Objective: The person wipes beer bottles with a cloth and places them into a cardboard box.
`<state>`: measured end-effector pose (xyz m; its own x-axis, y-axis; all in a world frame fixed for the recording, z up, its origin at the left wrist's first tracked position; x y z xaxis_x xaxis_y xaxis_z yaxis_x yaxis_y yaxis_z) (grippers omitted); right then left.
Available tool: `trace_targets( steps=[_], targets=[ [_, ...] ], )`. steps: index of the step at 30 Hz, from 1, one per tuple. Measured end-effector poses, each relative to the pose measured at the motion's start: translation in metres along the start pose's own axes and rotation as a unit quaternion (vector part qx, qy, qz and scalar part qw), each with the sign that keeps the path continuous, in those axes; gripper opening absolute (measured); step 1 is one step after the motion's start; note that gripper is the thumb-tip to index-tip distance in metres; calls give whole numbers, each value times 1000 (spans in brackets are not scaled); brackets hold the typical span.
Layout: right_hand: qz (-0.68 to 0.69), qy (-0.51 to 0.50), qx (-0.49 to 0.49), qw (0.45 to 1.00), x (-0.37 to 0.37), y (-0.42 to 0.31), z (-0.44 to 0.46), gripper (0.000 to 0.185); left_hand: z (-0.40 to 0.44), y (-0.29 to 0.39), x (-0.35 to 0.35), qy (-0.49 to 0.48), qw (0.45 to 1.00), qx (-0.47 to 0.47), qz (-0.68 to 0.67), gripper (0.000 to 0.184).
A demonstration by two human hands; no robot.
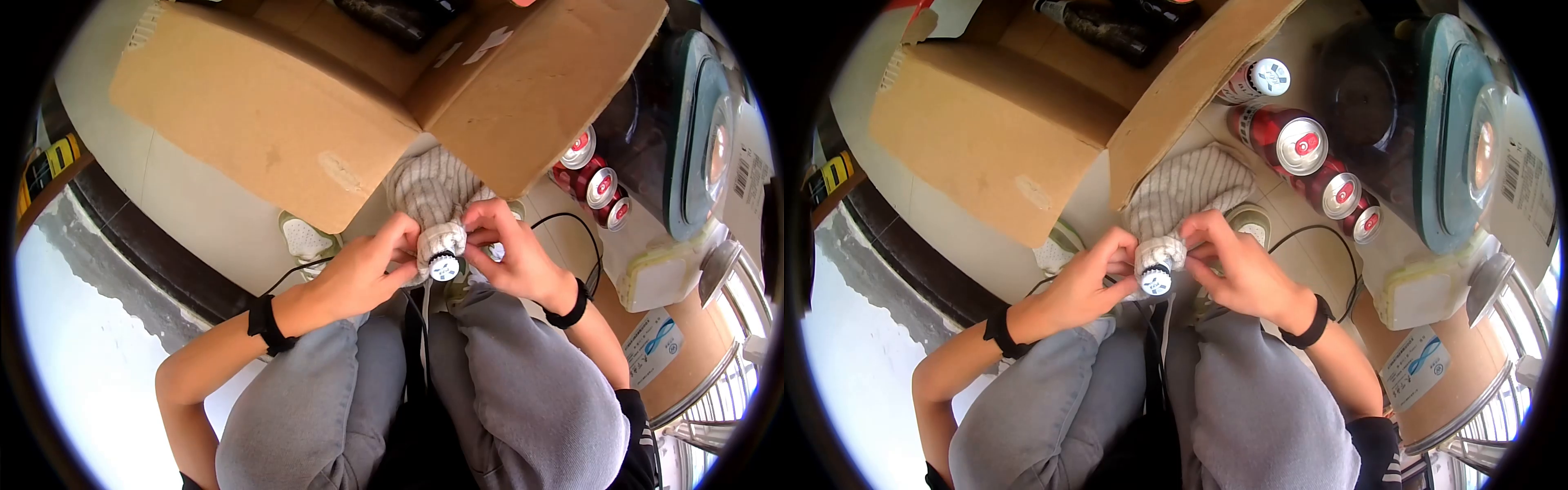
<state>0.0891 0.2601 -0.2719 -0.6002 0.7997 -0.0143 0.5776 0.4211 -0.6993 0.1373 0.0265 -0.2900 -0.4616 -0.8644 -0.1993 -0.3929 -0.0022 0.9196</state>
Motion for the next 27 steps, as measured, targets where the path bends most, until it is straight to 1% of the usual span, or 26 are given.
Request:
trace_targets(
  steps=[1,2,4,5,7,8,10,11,14,16,17,20,23,26,27],
  targets=[
    [-51,3,22,998,-1,1,2,39,1,3,0,4,1000,16,22,34],
    [-103,6,45,994,-1,2,4,43,3,6,0,-5,996,7,92,39],
    [-224,-6,118,967,6,-1,11,52,10,12,2,-23,973,-10,229,50],
    [-282,-13,154,947,9,-2,12,56,13,15,3,-23,957,-53,283,54],
    [-313,3,142,939,11,-5,14,53,19,17,5,-22,912,-137,386,62],
    [-329,10,135,935,12,-5,14,52,23,16,6,-17,915,-166,368,63],
    [-263,55,100,958,8,4,13,41,32,10,10,-4,916,-223,332,64],
    [-230,77,83,967,7,7,13,35,37,5,10,-17,919,-244,310,64],
    [-215,93,67,970,4,8,14,28,51,-13,10,-44,921,-291,253,63],
    [-256,70,60,962,6,10,16,28,57,-21,9,-48,923,-305,231,62],
    [-276,58,56,958,7,11,16,29,60,-22,9,-49,922,-311,225,58],
    [-287,53,77,953,6,14,18,25,69,-24,10,-48,920,-331,203,47],
    [-293,42,62,953,6,13,17,25,73,-29,8,-50,921,-342,180,40],
    [-335,59,107,934,13,9,11,31,77,-30,4,-69,928,-323,173,38],
    [-308,89,90,943,13,3,6,40,78,-31,5,-80,931,-313,171,38]
  ],
)
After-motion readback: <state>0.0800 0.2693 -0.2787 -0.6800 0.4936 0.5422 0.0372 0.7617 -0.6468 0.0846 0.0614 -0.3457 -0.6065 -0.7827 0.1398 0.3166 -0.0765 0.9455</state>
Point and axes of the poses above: each hand's wrist, its own z-axis towards the middle knuckle, its own x-axis out of the back of the hand, y = z × x, the point moved 1 cm from there along z, towards the middle knuckle, and after that the axes turned 11 degrees about -x, right-handed, at the moved point
